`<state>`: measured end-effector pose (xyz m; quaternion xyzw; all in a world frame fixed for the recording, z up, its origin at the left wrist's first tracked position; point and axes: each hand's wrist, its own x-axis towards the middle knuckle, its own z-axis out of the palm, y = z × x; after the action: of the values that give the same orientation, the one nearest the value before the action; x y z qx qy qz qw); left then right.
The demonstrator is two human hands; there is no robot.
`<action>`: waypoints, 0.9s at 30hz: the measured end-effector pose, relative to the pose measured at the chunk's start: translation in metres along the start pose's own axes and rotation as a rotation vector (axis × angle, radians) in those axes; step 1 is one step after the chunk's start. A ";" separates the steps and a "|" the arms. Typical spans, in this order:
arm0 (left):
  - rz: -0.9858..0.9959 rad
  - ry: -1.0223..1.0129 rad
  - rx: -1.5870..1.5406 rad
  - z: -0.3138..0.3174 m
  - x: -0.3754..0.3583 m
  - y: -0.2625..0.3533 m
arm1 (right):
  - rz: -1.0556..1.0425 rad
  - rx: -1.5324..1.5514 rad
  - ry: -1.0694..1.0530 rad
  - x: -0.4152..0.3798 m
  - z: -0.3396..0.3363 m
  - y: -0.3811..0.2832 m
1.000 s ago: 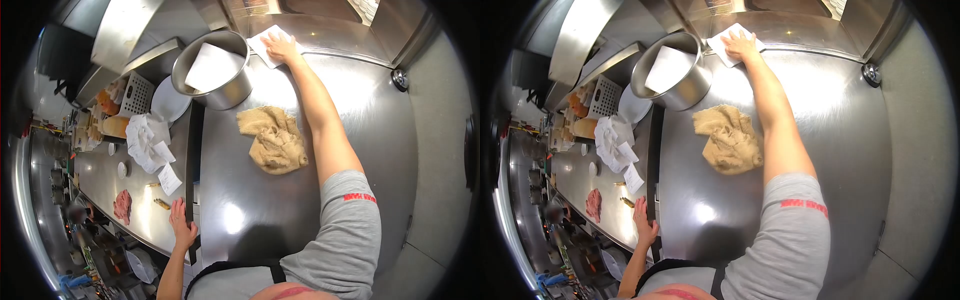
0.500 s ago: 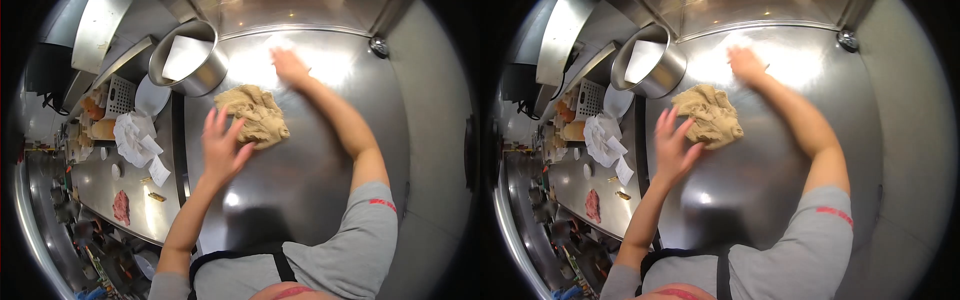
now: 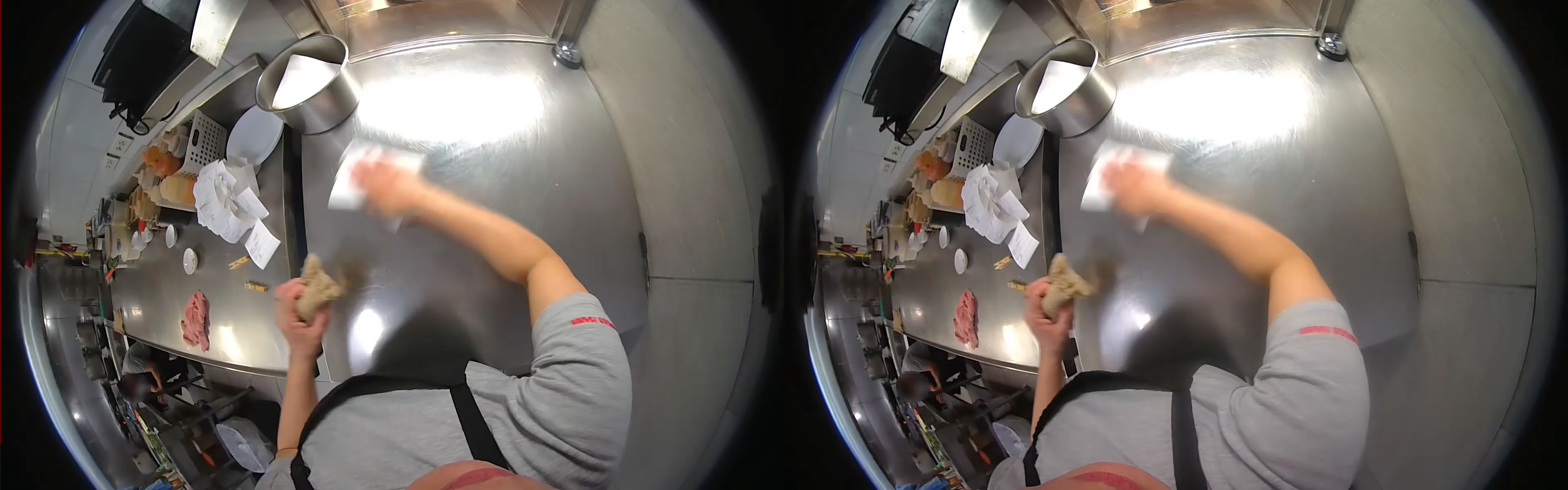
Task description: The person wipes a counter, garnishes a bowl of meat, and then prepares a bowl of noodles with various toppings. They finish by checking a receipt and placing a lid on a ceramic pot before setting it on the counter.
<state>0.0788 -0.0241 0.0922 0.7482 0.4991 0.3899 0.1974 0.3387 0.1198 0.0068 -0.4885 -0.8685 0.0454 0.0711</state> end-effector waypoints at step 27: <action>0.460 -0.367 0.425 0.149 0.124 -0.048 | 0.606 -0.126 0.175 -0.258 -0.030 -0.028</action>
<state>0.1913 0.1216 0.0147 0.9228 0.3439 0.1707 0.0311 0.4524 -0.1153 0.0198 -0.7303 -0.6752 -0.0315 0.0985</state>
